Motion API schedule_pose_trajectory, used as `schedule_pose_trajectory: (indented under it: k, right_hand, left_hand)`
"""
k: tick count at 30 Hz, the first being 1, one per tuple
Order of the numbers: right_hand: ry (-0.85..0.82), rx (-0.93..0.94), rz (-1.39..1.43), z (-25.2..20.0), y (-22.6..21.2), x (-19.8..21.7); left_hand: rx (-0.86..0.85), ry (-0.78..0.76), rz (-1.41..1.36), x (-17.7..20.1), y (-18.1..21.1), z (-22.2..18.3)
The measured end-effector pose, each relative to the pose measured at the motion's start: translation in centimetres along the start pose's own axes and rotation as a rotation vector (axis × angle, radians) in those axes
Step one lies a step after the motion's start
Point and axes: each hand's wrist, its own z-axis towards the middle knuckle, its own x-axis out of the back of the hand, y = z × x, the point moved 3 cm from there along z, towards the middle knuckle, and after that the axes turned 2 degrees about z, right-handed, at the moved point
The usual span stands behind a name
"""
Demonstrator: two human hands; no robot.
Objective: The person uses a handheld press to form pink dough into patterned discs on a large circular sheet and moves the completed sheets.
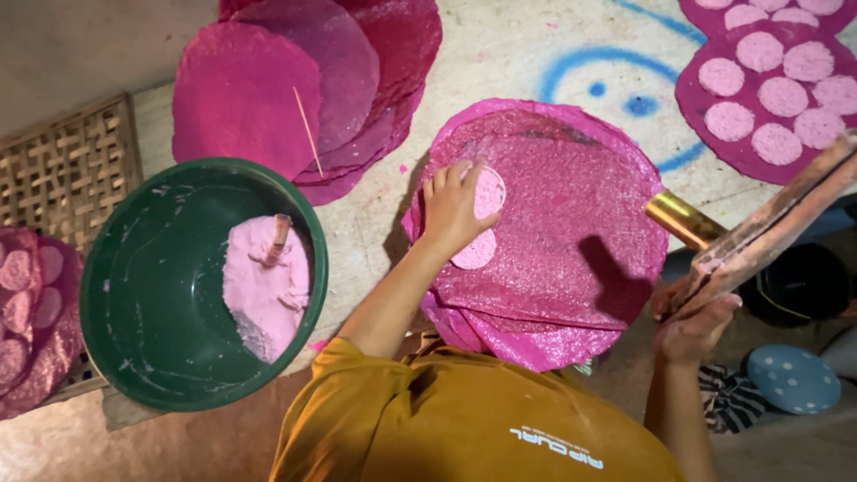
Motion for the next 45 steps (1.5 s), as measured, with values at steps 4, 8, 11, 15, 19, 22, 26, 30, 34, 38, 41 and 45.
schedule_pose_trajectory:
  k: [4,8,11,15,19,22,26,30,34,38,41,45]
  right_hand:
    - [0.001,-0.01,0.066,0.1,0.6,0.4]
    - [0.007,-0.013,0.08,0.0,1.1,0.8]
    - [0.012,-0.015,0.088,-0.1,1.3,0.8]
    - [0.006,0.015,0.027,-0.1,1.0,0.4]
    - [-0.008,0.018,0.036,0.2,0.5,-0.2]
    - [-0.009,0.006,0.034,-0.2,0.3,-0.4]
    - [-0.007,0.015,0.063,0.0,0.1,-0.4]
    - [-0.017,0.008,0.04,-0.2,0.3,-0.4]
    - [-0.003,0.016,0.041,-0.1,0.3,-0.6]
    - [-0.006,0.019,0.087,-0.2,0.5,-0.3]
    - [-0.035,0.018,0.092,-0.3,0.9,0.2]
    - [-0.021,-0.021,0.145,-0.2,1.8,0.9]
  left_hand:
    - [-0.176,0.121,0.002,0.5,1.0,-0.6]
    - [-0.191,0.082,0.091,0.4,1.1,-1.1]
    - [-0.203,0.12,0.039,0.4,0.9,-1.2]
    - [-0.232,0.112,0.033,0.4,0.9,-1.2]
    - [-0.207,0.097,-0.027,0.6,0.9,-1.1]
    - [-0.265,0.116,-0.003,0.8,1.0,-1.7]
    - [-0.154,0.124,-0.035,0.9,0.7,-1.1]
    - [0.0,0.076,-0.046,0.3,0.2,-0.7]
    - [-0.019,0.09,0.028,0.4,0.0,-0.3]
    - [-0.002,0.038,-0.028,1.2,0.2,-0.1]
    - [0.026,-0.047,-0.099,1.9,1.5,1.7]
    - [-0.058,-0.096,-0.086,2.5,5.5,5.7]
